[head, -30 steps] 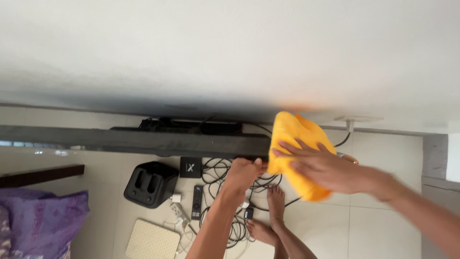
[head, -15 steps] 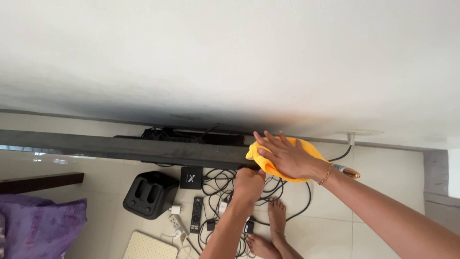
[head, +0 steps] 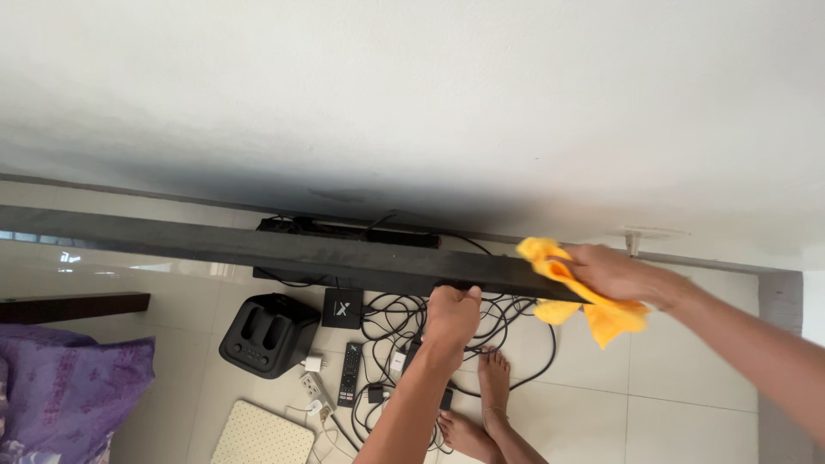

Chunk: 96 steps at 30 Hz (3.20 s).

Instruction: The person wipes the top edge, back, and screen of a television with a yellow cloth.

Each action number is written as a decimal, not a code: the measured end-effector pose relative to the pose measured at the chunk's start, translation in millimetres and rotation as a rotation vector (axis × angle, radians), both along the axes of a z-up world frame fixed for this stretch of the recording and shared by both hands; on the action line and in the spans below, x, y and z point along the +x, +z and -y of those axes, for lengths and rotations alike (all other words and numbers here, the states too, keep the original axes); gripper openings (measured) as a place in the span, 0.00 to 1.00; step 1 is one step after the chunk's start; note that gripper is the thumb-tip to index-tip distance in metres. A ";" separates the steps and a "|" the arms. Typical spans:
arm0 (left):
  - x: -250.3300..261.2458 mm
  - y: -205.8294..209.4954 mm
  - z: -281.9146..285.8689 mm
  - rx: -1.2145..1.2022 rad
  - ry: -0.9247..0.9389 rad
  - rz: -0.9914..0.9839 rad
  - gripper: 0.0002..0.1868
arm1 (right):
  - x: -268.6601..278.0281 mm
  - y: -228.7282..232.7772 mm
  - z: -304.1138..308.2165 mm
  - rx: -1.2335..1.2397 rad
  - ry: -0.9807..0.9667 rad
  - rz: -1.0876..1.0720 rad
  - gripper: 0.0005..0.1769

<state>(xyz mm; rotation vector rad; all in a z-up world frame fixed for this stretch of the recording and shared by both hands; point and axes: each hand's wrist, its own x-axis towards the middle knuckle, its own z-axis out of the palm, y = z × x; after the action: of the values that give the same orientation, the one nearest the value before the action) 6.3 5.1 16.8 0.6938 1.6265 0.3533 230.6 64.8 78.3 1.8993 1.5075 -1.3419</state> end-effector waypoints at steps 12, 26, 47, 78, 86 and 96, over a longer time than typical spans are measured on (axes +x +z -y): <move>-47.6 -33.4 -0.8 0.100 0.258 0.409 0.17 | -72.4 19.9 43.3 0.520 0.174 -0.508 0.31; -48.9 -22.6 -5.6 0.119 0.194 0.345 0.14 | -134.3 -68.8 -27.0 0.327 0.396 -0.402 0.42; -41.3 -8.9 -3.3 0.063 0.243 0.267 0.13 | -115.4 -35.2 -15.3 0.040 0.396 -0.044 0.41; -44.3 16.7 -10.0 0.009 0.138 0.158 0.20 | -12.1 79.4 8.0 0.301 0.527 0.349 0.54; -43.8 3.1 -6.7 0.030 0.207 0.266 0.19 | -44.3 47.6 15.8 0.289 0.054 -0.540 0.51; -44.3 15.1 -7.3 0.003 0.189 0.243 0.18 | -76.3 -24.2 -15.9 0.078 0.178 -0.235 0.47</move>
<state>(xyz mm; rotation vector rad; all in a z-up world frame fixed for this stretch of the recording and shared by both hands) -38.0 12.4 31.9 0.4797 1.4620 0.5555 154.2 80.7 54.1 1.6506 1.8200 -1.4842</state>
